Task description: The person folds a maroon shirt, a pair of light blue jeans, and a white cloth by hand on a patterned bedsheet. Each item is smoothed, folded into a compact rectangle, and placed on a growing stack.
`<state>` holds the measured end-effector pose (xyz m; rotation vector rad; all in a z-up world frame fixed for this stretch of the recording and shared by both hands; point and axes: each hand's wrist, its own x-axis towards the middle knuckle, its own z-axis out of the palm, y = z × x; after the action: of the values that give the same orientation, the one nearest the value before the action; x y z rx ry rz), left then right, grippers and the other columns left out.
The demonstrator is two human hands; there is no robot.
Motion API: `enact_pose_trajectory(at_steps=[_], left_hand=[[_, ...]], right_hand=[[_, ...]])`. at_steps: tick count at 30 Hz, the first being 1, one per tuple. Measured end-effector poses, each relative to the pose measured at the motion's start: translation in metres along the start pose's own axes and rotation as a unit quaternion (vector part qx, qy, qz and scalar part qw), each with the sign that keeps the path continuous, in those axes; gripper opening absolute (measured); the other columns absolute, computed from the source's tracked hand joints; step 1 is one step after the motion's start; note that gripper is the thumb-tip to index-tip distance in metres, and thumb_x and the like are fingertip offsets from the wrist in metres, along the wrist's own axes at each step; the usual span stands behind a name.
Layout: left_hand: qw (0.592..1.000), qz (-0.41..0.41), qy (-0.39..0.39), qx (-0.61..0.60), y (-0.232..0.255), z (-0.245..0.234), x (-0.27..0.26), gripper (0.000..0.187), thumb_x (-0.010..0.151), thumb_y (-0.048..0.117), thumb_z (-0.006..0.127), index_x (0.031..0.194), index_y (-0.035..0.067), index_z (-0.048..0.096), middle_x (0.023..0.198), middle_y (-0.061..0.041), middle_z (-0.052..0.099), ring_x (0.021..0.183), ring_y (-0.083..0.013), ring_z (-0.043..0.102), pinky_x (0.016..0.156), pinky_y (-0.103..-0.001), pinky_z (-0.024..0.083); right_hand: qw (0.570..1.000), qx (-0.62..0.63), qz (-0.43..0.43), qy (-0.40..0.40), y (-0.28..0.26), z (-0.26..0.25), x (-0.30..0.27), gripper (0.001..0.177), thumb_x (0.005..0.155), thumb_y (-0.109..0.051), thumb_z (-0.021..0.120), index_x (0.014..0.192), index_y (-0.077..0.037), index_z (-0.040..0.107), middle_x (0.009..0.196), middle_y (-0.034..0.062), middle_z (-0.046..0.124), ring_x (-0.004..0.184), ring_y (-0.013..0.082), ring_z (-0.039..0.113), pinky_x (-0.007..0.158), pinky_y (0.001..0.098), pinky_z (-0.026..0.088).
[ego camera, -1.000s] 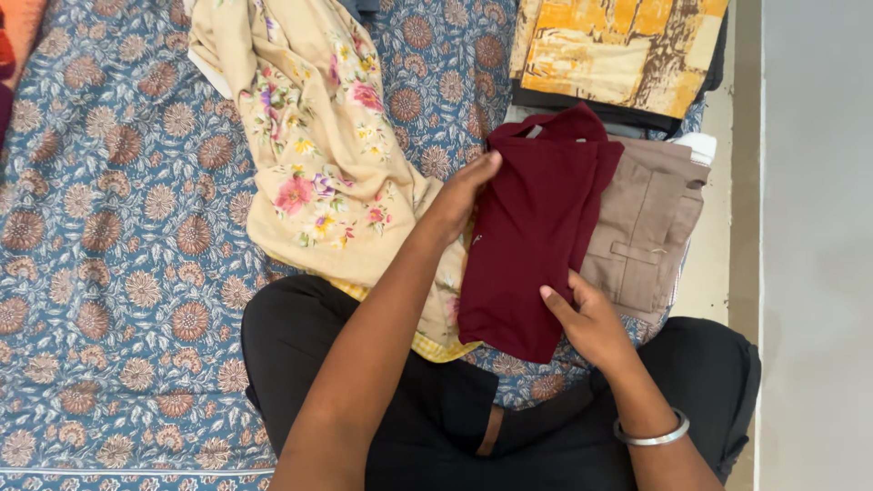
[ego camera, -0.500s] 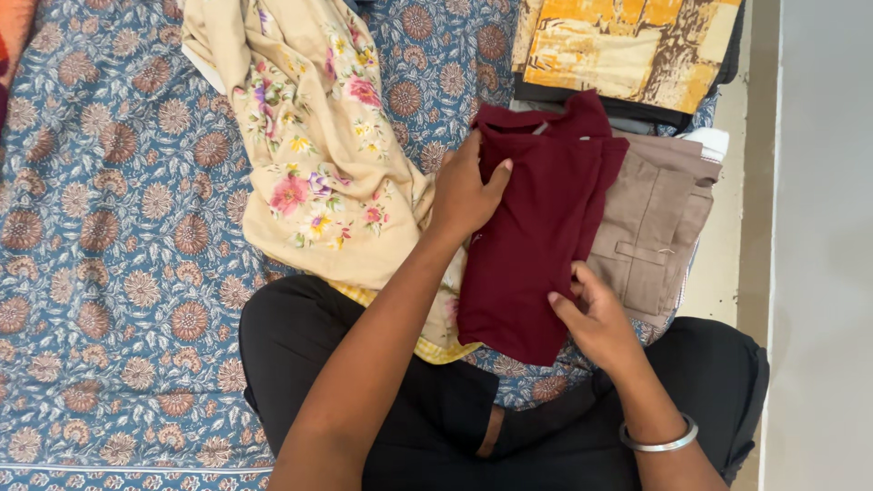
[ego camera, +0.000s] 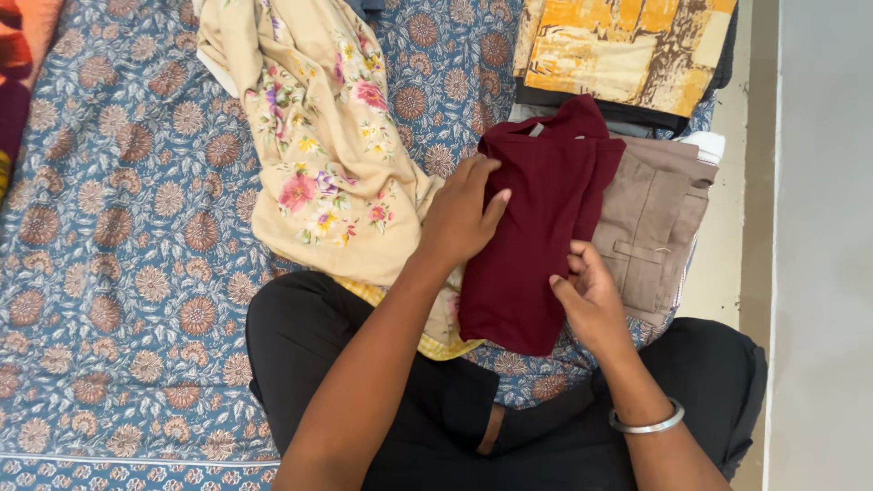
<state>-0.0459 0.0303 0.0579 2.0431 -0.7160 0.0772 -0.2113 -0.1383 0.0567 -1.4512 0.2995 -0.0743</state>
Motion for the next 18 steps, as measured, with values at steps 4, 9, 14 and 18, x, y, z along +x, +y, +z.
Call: enact_pose_trajectory(at_steps=[4, 9, 14, 18], left_hand=[[0.998, -0.059, -0.038, 0.004, 0.024, -0.016, -0.015, 0.037, 0.090, 0.021, 0.068, 0.121, 0.005, 0.056, 0.115, -0.016, 0.064, 0.101, -0.0336, 0.067, 0.083, -0.044, 0.053], [0.973, -0.159, -0.154, 0.070, 0.033, -0.032, -0.038, 0.024, 0.087, 0.030, 0.076, 0.091, 0.009, 0.066, 0.079, -0.009, 0.070, 0.077, -0.0303, 0.069, 0.070, -0.044, 0.053], [0.930, -0.116, -0.338, 0.084, 0.032, -0.048, -0.066, 0.034, 0.072, 0.040, 0.088, 0.074, 0.010, 0.070, 0.071, -0.007, 0.070, 0.073, -0.0274, 0.070, 0.067, -0.042, 0.053], [0.922, -0.098, -0.363, 0.094, 0.043, -0.049, -0.089, 0.036, 0.058, 0.034, 0.091, 0.078, 0.012, 0.070, 0.077, -0.006, 0.072, 0.080, -0.0268, 0.070, 0.069, -0.042, 0.053]], right_hand=[[1.000, 0.007, 0.012, -0.013, -0.001, -0.004, -0.002, 0.042, 0.094, 0.007, 0.050, 0.135, 0.000, 0.047, 0.126, 0.0108, 0.066, 0.117, 0.0159, 0.063, 0.101, 0.0302, 0.050], [0.993, -0.084, 0.088, 0.008, -0.005, -0.008, -0.009, 0.042, 0.097, -0.005, 0.061, 0.136, 0.001, 0.049, 0.117, 0.0140, 0.068, 0.106, 0.0157, 0.063, 0.092, 0.0308, 0.052], [0.985, -0.116, 0.111, -0.067, -0.008, -0.003, -0.024, 0.056, 0.093, -0.013, 0.067, 0.143, 0.002, 0.048, 0.127, 0.0111, 0.068, 0.108, 0.0144, 0.066, 0.089, 0.0294, 0.055], [0.976, -0.153, 0.135, -0.076, -0.012, 0.001, -0.028, 0.064, 0.092, -0.016, 0.068, 0.148, 0.002, 0.043, 0.127, 0.0136, 0.070, 0.107, 0.0167, 0.067, 0.089, 0.0312, 0.056]])
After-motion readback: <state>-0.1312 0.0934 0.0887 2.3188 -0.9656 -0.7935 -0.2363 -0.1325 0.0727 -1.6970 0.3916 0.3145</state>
